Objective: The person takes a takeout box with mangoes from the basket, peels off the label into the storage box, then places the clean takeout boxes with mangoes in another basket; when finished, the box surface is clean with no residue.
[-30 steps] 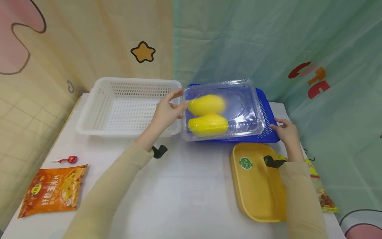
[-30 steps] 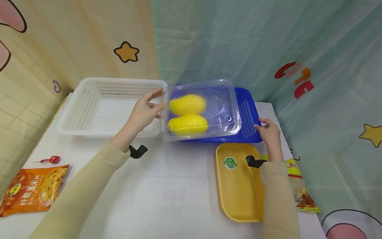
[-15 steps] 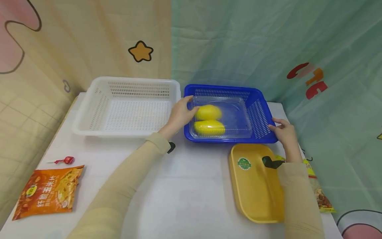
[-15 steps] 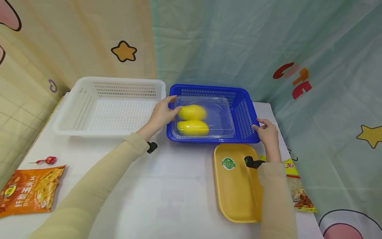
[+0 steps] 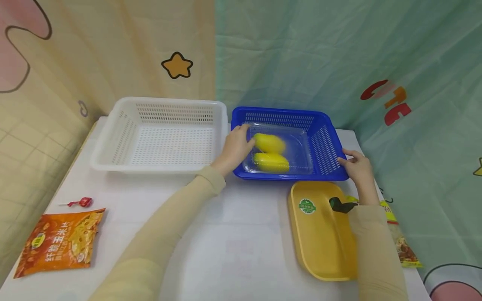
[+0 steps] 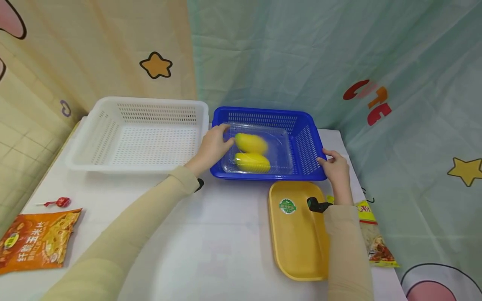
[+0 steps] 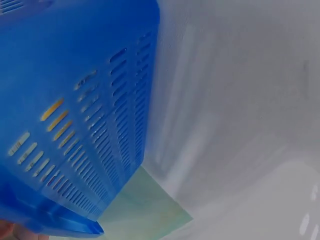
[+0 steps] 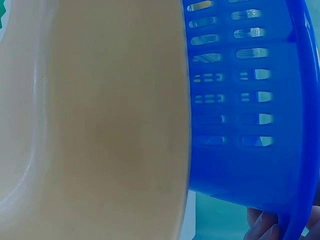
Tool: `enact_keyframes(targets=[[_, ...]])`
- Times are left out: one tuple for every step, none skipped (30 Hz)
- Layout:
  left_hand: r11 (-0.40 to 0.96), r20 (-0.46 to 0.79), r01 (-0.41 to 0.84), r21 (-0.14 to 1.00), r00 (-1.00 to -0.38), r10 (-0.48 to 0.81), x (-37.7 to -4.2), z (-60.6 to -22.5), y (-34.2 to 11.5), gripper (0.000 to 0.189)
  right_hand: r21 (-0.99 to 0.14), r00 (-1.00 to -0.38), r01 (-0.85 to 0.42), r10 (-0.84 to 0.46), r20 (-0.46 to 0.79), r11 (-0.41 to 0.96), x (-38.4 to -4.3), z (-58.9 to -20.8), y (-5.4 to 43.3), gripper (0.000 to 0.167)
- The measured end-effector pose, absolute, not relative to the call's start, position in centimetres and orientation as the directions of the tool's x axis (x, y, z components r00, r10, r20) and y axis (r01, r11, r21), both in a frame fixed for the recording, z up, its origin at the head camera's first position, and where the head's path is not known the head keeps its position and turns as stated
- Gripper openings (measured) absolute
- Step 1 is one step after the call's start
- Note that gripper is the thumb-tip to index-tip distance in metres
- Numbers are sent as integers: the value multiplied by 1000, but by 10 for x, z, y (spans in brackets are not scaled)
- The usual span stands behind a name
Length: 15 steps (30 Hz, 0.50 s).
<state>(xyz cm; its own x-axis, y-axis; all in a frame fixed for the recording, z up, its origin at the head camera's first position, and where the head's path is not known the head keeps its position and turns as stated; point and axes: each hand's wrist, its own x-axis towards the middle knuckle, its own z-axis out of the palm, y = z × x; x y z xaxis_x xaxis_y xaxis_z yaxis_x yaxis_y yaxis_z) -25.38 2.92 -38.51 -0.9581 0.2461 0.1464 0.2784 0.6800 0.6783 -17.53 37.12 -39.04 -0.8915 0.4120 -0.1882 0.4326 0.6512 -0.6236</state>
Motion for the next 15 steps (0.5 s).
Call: enact_keyframes(targets=[[689, 155, 283, 667, -957, 243, -254, -385, 31, 48, -625, -891, 433, 412, -189, 650, -175, -390, 371, 52], [700, 160, 286, 654, -957, 242, -254, -385, 32, 48, -626, -891, 433, 412, -190, 649, -175, -391, 371, 52], [714, 161, 289, 638, -957, 243, -254, -385, 34, 48, -626, -891, 433, 412, -191, 648, -175, -391, 371, 52], [724, 159, 289, 626, -957, 245, -254, -386, 35, 48, -626, -891, 434, 412, -192, 648, -175, -391, 371, 52], [734, 152, 288, 615, -957, 248, -254, -386, 36, 48, -625, -891, 435, 411, -194, 648, -176, -390, 371, 53], [744, 147, 289, 603, -956, 252, -253, -386, 37, 48, -628, -890, 437, 411, -197, 644, -176, -390, 371, 53], [755, 142, 289, 589, -956, 256, -253, -387, 37, 47, -628, -889, 438, 412, -199, 643, -176, -390, 371, 53], [762, 141, 291, 579, -956, 259, -253, -387, 38, 47, -627, -889, 440, 413, -200, 643, -176, -390, 371, 53], [767, 142, 293, 570, -955, 260, -253, -387, 38, 47, -627, -887, 442, 414, -202, 641, -176, -390, 371, 53], [771, 144, 295, 564, -955, 260, -253, -388, 39, 46, -627, -887, 444, 415, -204, 640, -176, -390, 371, 53], [776, 147, 297, 557, -954, 261, -252, -388, 39, 46, -627, -886, 445, 415, -206, 639, -176, -390, 371, 53], [777, 151, 300, 553, -953, 261, -252, -387, 39, 45, -628, -886, 445, 415, -206, 639, -176, -390, 371, 53], [780, 154, 303, 547, -953, 262, -252, -387, 39, 45, -627, -886, 445, 414, -206, 639, -176, -390, 372, 53], [783, 156, 306, 541, -952, 264, -252, -387, 39, 45, -628, -886, 445, 414, -208, 638, -176, -390, 372, 53], [788, 158, 311, 531, -950, 269, -251, -387, 39, 44, -629, -886, 445, 413, -208, 637, -176, -390, 372, 53]])
